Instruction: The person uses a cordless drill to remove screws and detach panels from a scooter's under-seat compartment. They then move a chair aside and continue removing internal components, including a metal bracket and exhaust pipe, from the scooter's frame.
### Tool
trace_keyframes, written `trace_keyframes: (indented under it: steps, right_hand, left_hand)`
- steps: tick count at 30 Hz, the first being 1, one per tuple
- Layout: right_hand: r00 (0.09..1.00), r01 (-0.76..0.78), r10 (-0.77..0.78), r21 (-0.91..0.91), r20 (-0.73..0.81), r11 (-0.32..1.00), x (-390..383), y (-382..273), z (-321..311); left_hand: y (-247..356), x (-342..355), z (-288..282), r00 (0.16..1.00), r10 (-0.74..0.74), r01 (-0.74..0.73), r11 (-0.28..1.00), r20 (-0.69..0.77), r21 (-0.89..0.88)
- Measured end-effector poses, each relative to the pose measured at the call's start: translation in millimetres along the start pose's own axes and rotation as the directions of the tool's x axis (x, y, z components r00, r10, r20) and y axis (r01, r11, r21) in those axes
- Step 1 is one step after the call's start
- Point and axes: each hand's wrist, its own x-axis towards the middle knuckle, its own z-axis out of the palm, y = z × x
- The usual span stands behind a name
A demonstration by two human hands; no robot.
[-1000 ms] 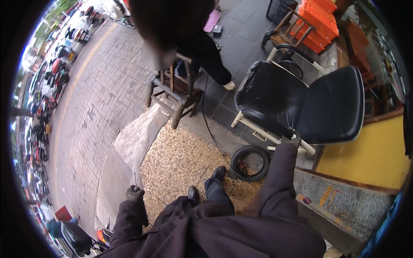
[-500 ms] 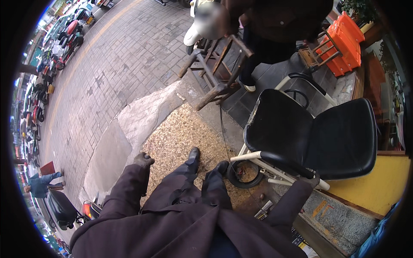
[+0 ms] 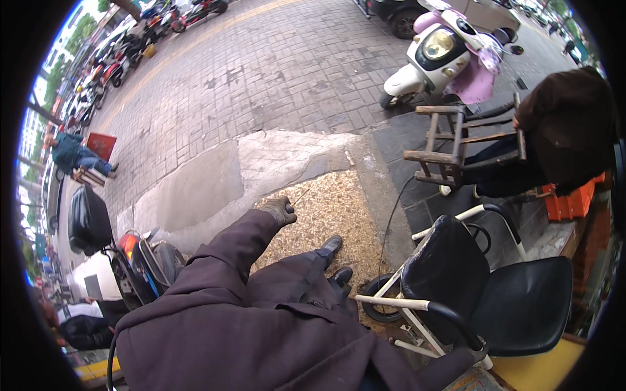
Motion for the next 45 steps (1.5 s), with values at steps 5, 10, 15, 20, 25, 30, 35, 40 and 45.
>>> trace_keyframes:
  steps: [5,10,15,20,25,30,35,40,45]
  right_hand:
    - [0.993,-0.052,0.056,-0.033,0.108,0.998,-13,8,4]
    - [0.964,-0.102,0.109,-0.044,0.242,0.994,-22,7,11]
    - [0.888,-0.171,0.183,-0.066,0.421,0.983,-34,-13,36]
    - [0.764,-0.21,0.232,-0.107,0.602,0.972,-70,-39,100]
    - [0.65,-0.233,0.287,-0.176,0.703,0.957,-145,-29,143]
    - [0.548,-0.252,0.349,-0.249,0.76,0.935,-226,11,179]
    - [0.5,-0.245,0.379,-0.292,0.779,0.924,-305,39,239]
    - [0.437,-0.314,0.431,-0.315,0.79,0.896,-398,91,306]
    - [0.348,-0.331,0.438,-0.328,0.829,0.885,-472,160,427]
  left_hand:
    - [-76,-48,8,0.981,-0.185,0.185,0.983,-0.062,0.0]
    - [-148,-93,17,0.937,-0.325,0.309,0.942,-0.129,-0.13]
    - [-201,-121,15,0.906,-0.402,0.367,0.903,-0.135,-0.222]
    - [-251,-145,11,0.868,-0.445,0.381,0.882,-0.221,-0.277]
    - [-321,-181,15,0.828,-0.535,0.39,0.765,-0.169,-0.513]
    - [-417,-219,14,0.728,-0.646,0.522,0.74,-0.23,-0.425]
    - [-524,-199,15,0.689,-0.723,0.623,0.558,0.047,-0.547]
    - [-570,-128,-11,0.682,-0.704,0.499,0.647,-0.199,-0.577]
    - [-544,-60,-84,0.681,-0.704,0.373,0.569,-0.2,-0.733]
